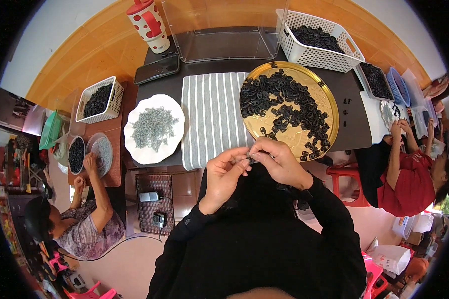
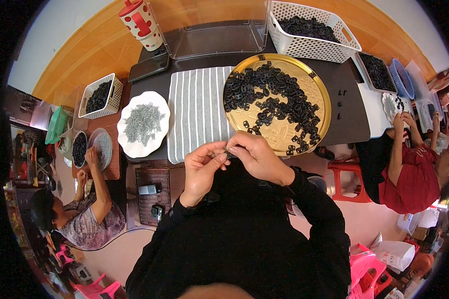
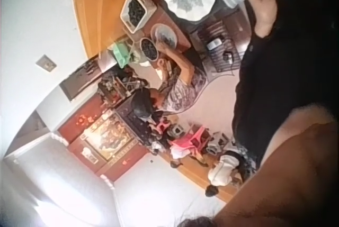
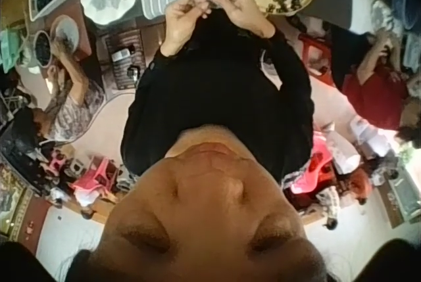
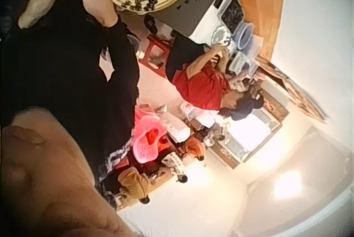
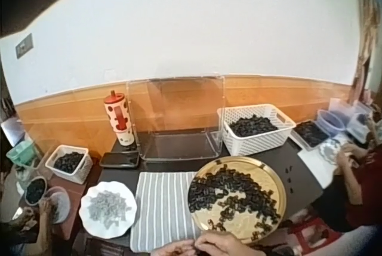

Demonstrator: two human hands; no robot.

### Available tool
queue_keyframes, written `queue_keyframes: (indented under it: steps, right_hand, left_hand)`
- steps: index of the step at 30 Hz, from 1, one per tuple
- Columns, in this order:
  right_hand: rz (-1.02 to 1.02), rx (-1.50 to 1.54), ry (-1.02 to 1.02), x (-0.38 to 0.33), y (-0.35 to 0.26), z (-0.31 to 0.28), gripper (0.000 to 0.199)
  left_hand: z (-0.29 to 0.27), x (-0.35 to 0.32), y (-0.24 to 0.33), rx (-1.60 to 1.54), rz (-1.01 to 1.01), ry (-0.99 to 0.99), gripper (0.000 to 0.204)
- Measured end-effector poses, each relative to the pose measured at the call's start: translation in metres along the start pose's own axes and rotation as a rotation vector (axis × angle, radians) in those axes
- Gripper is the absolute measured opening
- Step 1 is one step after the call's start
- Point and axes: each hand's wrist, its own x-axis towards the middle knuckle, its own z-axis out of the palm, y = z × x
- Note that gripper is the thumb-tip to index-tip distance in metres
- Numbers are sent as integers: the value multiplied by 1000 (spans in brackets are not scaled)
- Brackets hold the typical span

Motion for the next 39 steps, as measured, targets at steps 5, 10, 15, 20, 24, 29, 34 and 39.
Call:
queue_keyframes:
  steps: [5,10,15,20,24,29,34,39]
  right_hand:
    - [-87,-98,-13,1,-2,0,3]
    - [-157,-213,-30,-1,-3,2,8]
    - [-94,-288,-36,-7,0,9,7]
    - [-8,-262,9,-4,-6,-3,10]
    - [-80,-717,203,9,-16,-42,18]
    - [-95,-998,150,27,7,-68,17]
    - [63,-1014,-133,33,18,-72,12]
    - [62,-919,-141,31,25,-72,11]
  left_hand:
    - [2,-3,0,-15,37,33,25]
    - [5,-9,-1,70,80,73,24]
    - [1,-9,-1,176,186,52,24]
    - [-2,-4,0,152,165,-14,23]
    - [-4,-2,3,102,98,16,25]
    - [-10,0,4,73,65,35,24]
    - [-13,-1,1,49,85,43,22]
    - [-13,-1,-1,57,82,50,21]
